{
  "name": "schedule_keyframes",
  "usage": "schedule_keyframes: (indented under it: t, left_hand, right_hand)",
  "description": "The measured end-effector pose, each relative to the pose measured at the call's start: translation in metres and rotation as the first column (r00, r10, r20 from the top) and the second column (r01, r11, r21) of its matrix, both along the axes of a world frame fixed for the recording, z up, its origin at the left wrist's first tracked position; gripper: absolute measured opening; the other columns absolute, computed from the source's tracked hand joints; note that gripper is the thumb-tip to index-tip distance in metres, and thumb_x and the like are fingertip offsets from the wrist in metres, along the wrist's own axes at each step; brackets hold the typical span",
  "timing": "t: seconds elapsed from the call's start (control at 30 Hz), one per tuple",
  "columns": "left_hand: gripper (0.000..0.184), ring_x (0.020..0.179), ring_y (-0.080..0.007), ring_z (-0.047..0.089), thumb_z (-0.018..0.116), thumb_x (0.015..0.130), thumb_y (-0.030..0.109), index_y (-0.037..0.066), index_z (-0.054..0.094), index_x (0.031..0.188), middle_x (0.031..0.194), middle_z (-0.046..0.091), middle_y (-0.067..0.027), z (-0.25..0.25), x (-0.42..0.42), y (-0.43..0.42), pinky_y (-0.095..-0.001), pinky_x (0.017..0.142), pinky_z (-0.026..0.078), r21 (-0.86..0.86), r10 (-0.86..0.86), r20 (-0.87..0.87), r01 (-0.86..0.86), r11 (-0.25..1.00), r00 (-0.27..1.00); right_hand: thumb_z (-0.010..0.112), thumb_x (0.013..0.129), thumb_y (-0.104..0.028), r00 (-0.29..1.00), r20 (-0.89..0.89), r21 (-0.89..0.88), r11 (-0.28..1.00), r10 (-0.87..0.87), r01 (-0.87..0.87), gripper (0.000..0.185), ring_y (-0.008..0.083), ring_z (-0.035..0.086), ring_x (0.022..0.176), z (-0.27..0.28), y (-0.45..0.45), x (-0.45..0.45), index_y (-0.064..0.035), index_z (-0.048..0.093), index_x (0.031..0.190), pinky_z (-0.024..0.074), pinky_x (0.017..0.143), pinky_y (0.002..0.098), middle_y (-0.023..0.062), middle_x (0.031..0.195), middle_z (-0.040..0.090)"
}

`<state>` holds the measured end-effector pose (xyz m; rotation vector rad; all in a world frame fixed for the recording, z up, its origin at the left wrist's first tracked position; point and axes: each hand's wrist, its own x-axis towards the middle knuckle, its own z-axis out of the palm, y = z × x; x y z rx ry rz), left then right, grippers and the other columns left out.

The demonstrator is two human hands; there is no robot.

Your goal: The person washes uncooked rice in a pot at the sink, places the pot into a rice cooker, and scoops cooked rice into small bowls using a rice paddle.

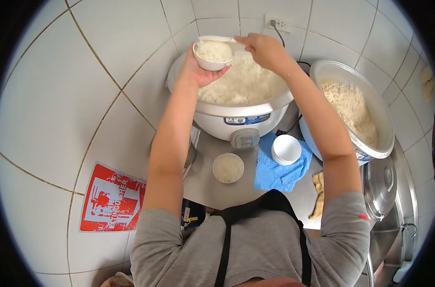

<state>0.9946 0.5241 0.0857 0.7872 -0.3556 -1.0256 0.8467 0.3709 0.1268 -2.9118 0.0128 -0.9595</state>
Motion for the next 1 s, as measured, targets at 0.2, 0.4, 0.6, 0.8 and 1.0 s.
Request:
schedule_keyframes:
  t: [0.2,0.4,0.6,0.8,1.0]
  left_hand:
    - [0.066,0.105,-0.0428,0.048,0.023,0.086,0.059,0.009,0.045,0.124,0.124,0.047,-0.0165,-0.002,-0.008,-0.004,-0.0447,0.083,0.048,-0.019,-0.003,-0.06,0.002,1.0,0.998]
    - [0.059,0.107,-0.0403,0.047,0.028,0.089,0.051,0.007,0.044,0.124,0.124,0.046,-0.0168,-0.003,-0.019,-0.013,-0.0421,0.078,0.05,-0.082,0.088,-0.066,-0.093,0.992,0.994]
    - [0.068,0.11,-0.0334,0.046,0.023,0.087,0.062,0.01,0.039,0.127,0.125,0.044,-0.0142,0.001,-0.058,-0.019,-0.0451,0.086,0.045,-0.273,0.346,-0.047,-0.345,0.898,0.937]
    - [0.074,0.115,-0.0322,0.043,0.02,0.085,0.066,0.01,0.036,0.13,0.128,0.042,-0.0141,-0.008,-0.097,0.0,-0.0471,0.092,0.041,-0.203,0.355,0.07,-0.335,0.92,0.932]
    - [0.075,0.114,-0.0364,0.043,0.015,0.087,0.064,0.007,0.035,0.13,0.13,0.04,-0.0169,-0.02,-0.162,0.04,-0.0456,0.091,0.045,-0.193,0.193,0.038,-0.183,0.964,0.98]
  right_hand:
    - [0.052,0.081,-0.007,0.987,0.135,0.456,0.89,-0.09,0.019,0.04,0.0299,0.059,0.088,-0.031,-0.011,-0.004,-0.0144,0.055,0.12,0.0465,0.074,0.0393,0.0129,0.1,0.061]
    - [0.051,0.081,-0.007,0.99,0.12,0.539,0.842,-0.071,-0.005,0.039,0.0278,0.06,0.089,-0.046,0.019,-0.02,-0.0073,0.053,0.121,0.0469,0.076,0.0361,0.0166,0.102,0.06]
    - [0.052,0.084,-0.014,0.951,0.3,0.705,0.689,-0.075,-0.168,0.052,0.0197,0.057,0.078,-0.107,0.058,-0.006,-0.0045,0.037,0.133,0.0461,0.072,0.0295,0.0143,0.093,0.058]
    - [0.048,0.082,-0.002,0.959,0.285,0.46,0.876,0.008,-0.144,0.046,0.0344,0.055,0.092,-0.056,0.065,-0.059,-0.005,0.043,0.128,0.0433,0.082,0.0356,0.0205,0.102,0.055]
    - [0.047,0.075,0.009,0.985,0.112,0.164,0.975,0.133,-0.15,0.051,0.0298,0.056,0.079,-0.034,0.063,-0.151,-0.0154,0.056,0.119,0.0449,0.068,0.0394,0.0107,0.087,0.055]
